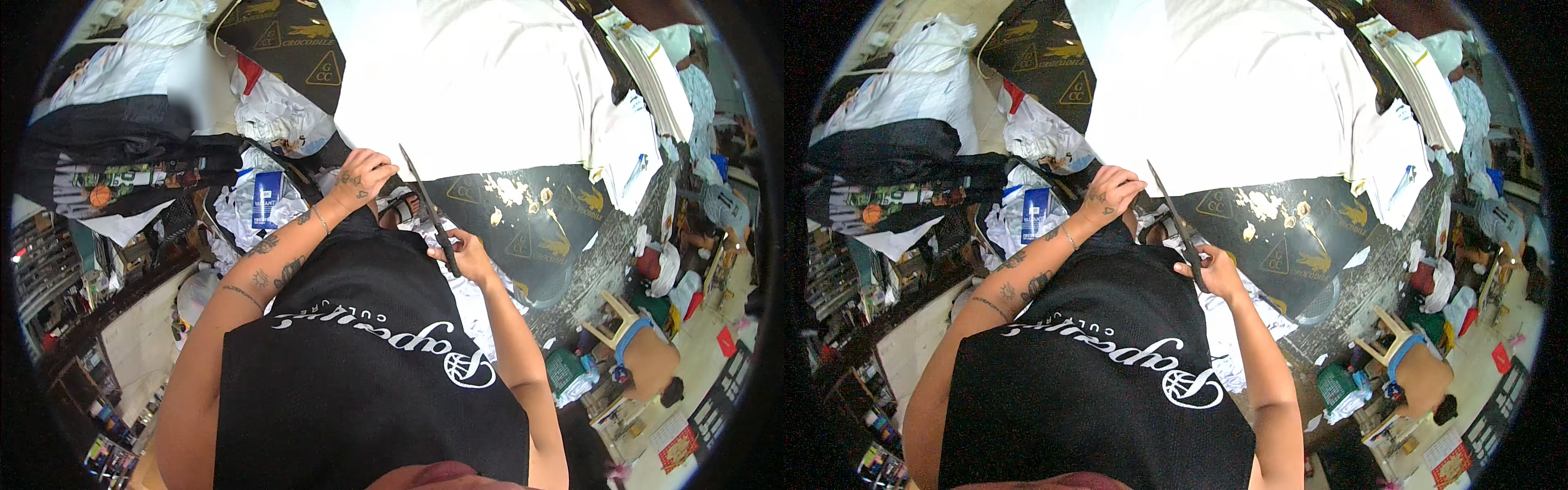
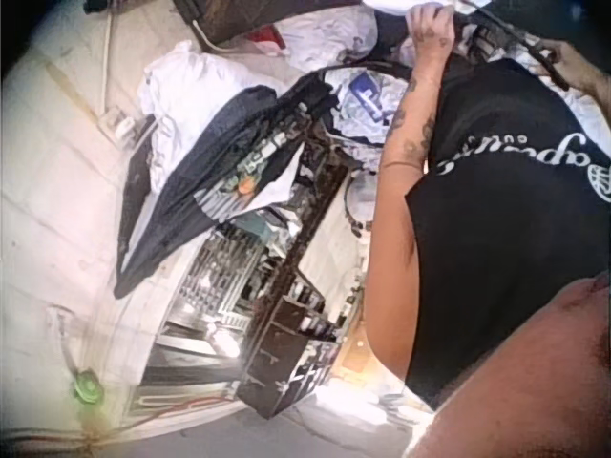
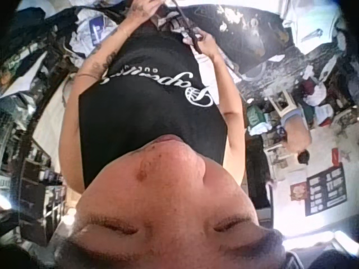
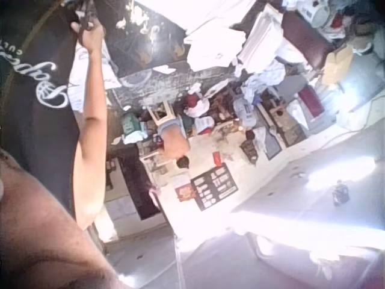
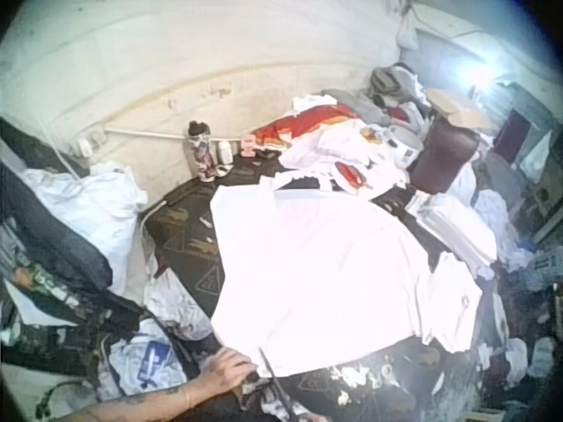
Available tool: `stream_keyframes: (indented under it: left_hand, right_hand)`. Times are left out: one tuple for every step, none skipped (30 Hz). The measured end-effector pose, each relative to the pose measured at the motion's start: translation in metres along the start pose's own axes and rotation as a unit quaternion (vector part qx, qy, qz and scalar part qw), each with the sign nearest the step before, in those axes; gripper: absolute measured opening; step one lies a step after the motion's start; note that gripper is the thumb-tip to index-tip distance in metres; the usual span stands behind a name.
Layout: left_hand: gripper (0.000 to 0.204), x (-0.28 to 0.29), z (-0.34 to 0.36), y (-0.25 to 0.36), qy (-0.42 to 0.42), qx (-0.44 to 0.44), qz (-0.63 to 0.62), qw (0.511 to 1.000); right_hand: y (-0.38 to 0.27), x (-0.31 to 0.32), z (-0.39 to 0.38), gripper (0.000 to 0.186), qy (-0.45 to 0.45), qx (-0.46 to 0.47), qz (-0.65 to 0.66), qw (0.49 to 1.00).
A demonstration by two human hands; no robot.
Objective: The person repeatedly unfolds red and white jerseys on a table, aligns them, and uses shears to cut along the edges. The person flips the jerseys over and continues cutting, then folds the cut pieces and sets them aside.
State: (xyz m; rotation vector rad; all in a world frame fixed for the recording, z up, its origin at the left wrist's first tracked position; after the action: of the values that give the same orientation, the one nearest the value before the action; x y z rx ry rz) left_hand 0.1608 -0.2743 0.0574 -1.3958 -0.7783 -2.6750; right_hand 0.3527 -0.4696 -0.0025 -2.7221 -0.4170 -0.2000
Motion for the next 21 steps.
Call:
stream_keyframes:
  left_hand:
    - [0.017,0.002,-0.002,0.0,0.004,0.001,0.0,1.0]
    - [0.017,0.0,-0.004,0.0,-0.006,-0.001,-0.003,1.0]
    - [0.015,-0.001,-0.005,0.0,0.0,-0.001,-0.018,1.0]
    - [0.014,-0.001,-0.007,-0.003,0.014,0.026,-0.034,0.999]
    - [0.013,-0.003,-0.009,-0.007,0.019,0.043,-0.047,0.998]
    - [0.012,-0.006,-0.011,-0.007,0.021,0.05,-0.06,0.997]
    - [0.01,-0.009,-0.013,-0.011,0.02,0.071,-0.071,0.995]
    - [0.01,-0.011,-0.015,-0.013,0.011,0.08,-0.077,0.994]
    - [0.01,-0.012,-0.016,-0.014,0.007,0.081,-0.084,0.993]
    - [0.01,-0.01,-0.017,-0.018,0.011,0.092,-0.093,0.991]
    - [0.01,-0.012,-0.018,-0.021,-0.007,0.092,-0.101,0.991]
    - [0.01,-0.011,-0.018,-0.024,-0.017,0.092,-0.103,0.99]
    - [0.01,-0.01,-0.019,-0.029,-0.024,0.097,-0.105,0.989]
    - [0.011,-0.013,-0.019,-0.028,-0.047,0.08,-0.109,0.99]
    - [0.01,-0.013,-0.018,-0.028,-0.05,0.061,-0.095,0.992]
    - [0.011,-0.013,-0.019,-0.033,-0.037,0.085,-0.096,0.991]
    - [0.011,-0.014,-0.019,-0.033,-0.032,0.085,-0.1,0.991]
    - [0.011,-0.016,-0.018,-0.032,-0.023,0.09,-0.107,0.99]
    - [0.012,-0.015,-0.017,-0.031,-0.011,0.09,-0.103,0.99]
    - [0.012,-0.023,-0.016,-0.032,-0.057,0.099,-0.11,0.987]
    - [0.013,-0.023,-0.016,-0.034,-0.078,0.108,-0.113,0.985]
  right_hand:
    - [-0.004,0.0,0.0,0.078,0.01,-0.01,-0.015,1.0]
    - [-0.02,0.001,-0.004,0.073,0.008,0.056,0.014,0.998]
    - [-0.035,0.002,-0.005,0.068,0.017,0.101,0.035,0.994]
    - [-0.051,0.002,-0.008,0.063,0.015,0.167,0.059,0.984]
    - [-0.057,-0.002,-0.003,0.068,-0.013,0.158,0.072,0.985]
    - [-0.056,-0.006,0.006,0.069,-0.007,0.105,0.031,0.994]
    - [-0.056,-0.007,0.012,0.07,-0.003,0.072,-0.002,0.997]
    - [-0.056,-0.006,0.019,0.071,0.02,0.029,-0.044,0.998]
    - [-0.06,-0.008,0.022,0.068,0.011,0.011,-0.044,0.999]
    - [-0.075,-0.007,0.022,0.07,0.004,0.054,-0.006,0.999]
    - [-0.087,-0.005,0.022,0.072,0.005,0.076,0.023,0.997]
    - [-0.1,-0.005,0.019,0.075,-0.011,0.105,0.048,0.993]
    - [-0.112,-0.004,0.016,0.07,-0.034,0.128,0.093,0.987]
    - [-0.121,-0.001,0.016,0.064,-0.008,0.124,0.073,0.99]
    - [-0.117,-0.001,0.018,0.063,-0.012,0.063,0.054,0.996]
    - [-0.12,-0.001,0.021,0.062,-0.007,0.024,0.056,0.998]
    - [-0.129,0.0,0.02,0.06,-0.01,0.035,0.072,0.997]
    - [-0.139,-0.001,0.023,0.061,-0.002,0.039,0.032,0.999]
    - [-0.154,-0.005,0.026,0.063,-0.021,0.073,0.051,0.996]
    - [-0.164,-0.005,0.032,0.064,-0.025,0.077,0.056,0.995]
    - [-0.172,-0.008,0.04,0.069,-0.046,0.066,0.061,0.995]
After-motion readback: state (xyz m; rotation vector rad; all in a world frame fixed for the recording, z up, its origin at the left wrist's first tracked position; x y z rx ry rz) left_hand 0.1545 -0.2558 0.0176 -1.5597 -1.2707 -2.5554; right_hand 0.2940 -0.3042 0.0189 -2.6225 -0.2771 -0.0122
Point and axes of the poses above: each hand's wrist, its own z-axis towards the middle knuckle, its own x-axis out of the back of the hand, y = z × x, the point moved 9 cm from there along z, towards the middle knuckle, and after that the axes turned 12 degrees about -x, right-handed, at the moved point
